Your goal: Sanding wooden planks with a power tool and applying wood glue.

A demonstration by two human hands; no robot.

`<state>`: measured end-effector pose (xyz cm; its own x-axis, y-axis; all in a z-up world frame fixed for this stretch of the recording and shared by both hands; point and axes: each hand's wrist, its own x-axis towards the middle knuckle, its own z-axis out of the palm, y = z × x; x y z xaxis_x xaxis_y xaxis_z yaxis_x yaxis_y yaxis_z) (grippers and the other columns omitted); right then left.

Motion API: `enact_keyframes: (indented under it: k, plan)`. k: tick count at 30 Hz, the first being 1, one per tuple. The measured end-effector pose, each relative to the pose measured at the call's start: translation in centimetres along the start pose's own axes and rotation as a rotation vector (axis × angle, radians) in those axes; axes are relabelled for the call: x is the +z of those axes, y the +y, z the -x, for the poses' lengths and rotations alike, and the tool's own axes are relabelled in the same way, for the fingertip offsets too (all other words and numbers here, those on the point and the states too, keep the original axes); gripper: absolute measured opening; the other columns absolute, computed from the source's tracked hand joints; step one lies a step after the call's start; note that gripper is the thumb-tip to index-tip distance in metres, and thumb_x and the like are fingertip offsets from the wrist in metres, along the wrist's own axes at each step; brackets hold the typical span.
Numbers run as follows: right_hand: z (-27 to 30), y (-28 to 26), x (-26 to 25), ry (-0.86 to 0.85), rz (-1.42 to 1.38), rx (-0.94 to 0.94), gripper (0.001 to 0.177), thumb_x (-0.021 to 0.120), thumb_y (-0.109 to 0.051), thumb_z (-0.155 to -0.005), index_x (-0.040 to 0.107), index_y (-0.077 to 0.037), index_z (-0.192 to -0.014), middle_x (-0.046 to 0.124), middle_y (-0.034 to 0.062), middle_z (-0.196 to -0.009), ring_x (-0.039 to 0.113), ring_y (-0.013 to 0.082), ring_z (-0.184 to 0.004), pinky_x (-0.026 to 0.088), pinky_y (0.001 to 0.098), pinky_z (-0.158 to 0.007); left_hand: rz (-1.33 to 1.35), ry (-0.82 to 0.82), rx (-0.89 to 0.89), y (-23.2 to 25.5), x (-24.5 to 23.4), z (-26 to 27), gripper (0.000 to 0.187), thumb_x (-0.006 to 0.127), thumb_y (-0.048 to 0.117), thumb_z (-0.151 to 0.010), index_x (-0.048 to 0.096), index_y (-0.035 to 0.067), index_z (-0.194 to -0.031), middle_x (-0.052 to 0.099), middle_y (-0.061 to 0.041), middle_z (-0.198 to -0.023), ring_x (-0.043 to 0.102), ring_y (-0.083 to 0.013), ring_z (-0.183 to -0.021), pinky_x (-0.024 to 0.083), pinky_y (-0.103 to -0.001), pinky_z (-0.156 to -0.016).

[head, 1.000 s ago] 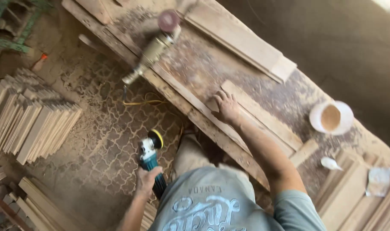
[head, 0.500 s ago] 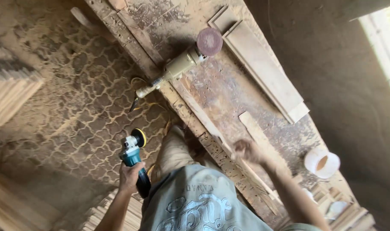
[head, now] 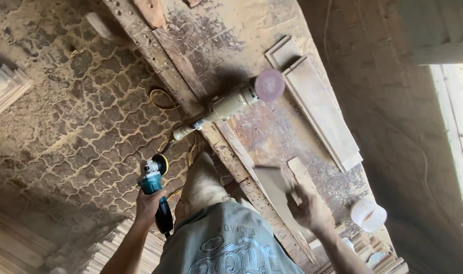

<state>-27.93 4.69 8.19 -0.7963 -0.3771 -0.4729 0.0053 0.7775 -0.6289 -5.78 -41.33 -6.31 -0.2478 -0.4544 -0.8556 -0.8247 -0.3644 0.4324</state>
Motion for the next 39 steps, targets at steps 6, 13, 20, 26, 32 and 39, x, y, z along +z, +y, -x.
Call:
enact_keyframes:
  k: [6,13,20,26,32,39]
  plan:
    - [-25.0,-17.7,-4.6,0.163,-0.749,-0.249,0.020,0.058,-0.006,-0.108,0.053,0.000,-0.127,0.066,0.0065,-0.104,0.064,0.0112,-0.090,0.055,0.0274,-0.076,0.079,0.130,-0.065,-1.8,-1.9,0.3,0.045,0.078,0.009,-0.075,0.060,-0.001,-0.114,0.064,-0.010,-0.089,0.062,-0.0205,-0.070,0.051,-0.038,-0.061]
    - [-54.1,-11.2,7.8,0.474,-1.171,0.081,0.039,0.061,-0.004,-0.099,0.047,-0.007,-0.135,0.063,0.0178,-0.112,0.060,0.0236,-0.096,0.057,0.0378,-0.080,0.034,0.153,-0.044,-7.1,-3.9,-1.2,0.034,0.077,0.007,-0.081,0.065,-0.008,-0.110,0.065,-0.012,-0.089,0.062,-0.0240,-0.070,0.050,-0.039,-0.062]
    - [-34.7,-6.0,-5.8,0.366,-0.125,-0.277,0.044,0.067,-0.011,-0.100,0.058,-0.006,-0.143,0.066,0.0161,-0.142,0.063,0.0317,-0.133,0.052,0.0458,-0.116,0.235,0.139,-0.087,-7.3,-3.6,-2.0,0.035,0.074,0.002,-0.082,0.060,-0.003,-0.114,0.063,-0.009,-0.091,0.064,-0.0240,-0.072,0.050,-0.039,-0.062]
    - [-21.1,11.3,-7.8,0.345,0.479,0.096,0.114,0.098,-0.042,-0.059,0.043,-0.004,-0.151,0.048,0.0242,-0.146,0.046,0.0477,-0.136,0.041,0.0593,-0.108,0.095,0.016,-0.141,-1.4,-2.4,-2.9,0.039,0.072,0.007,-0.079,0.058,0.003,-0.115,0.061,-0.008,-0.091,0.064,-0.0252,-0.077,0.051,-0.043,-0.063]
    - [-18.4,14.3,-7.8,0.310,0.316,0.082,0.116,0.094,-0.040,-0.067,0.034,-0.010,-0.161,0.046,0.0209,-0.147,0.045,0.0421,-0.134,0.038,0.0515,-0.113,-0.082,0.016,0.075,-1.9,-2.8,-2.2,0.049,0.079,0.013,-0.076,0.060,0.003,-0.120,0.063,-0.007,-0.098,0.062,-0.0216,-0.083,0.051,-0.039,-0.072]
    - [-12.8,13.9,-6.0,0.508,0.459,-0.140,0.107,0.096,-0.035,-0.065,0.043,-0.015,-0.155,0.049,0.0199,-0.138,0.047,0.0421,-0.126,0.040,0.0525,-0.111,-0.023,0.022,0.281,-6.3,-0.4,4.8,0.056,0.076,0.007,-0.076,0.059,0.006,-0.129,0.063,-0.004,-0.103,0.062,-0.0195,-0.085,0.052,-0.036,-0.074]
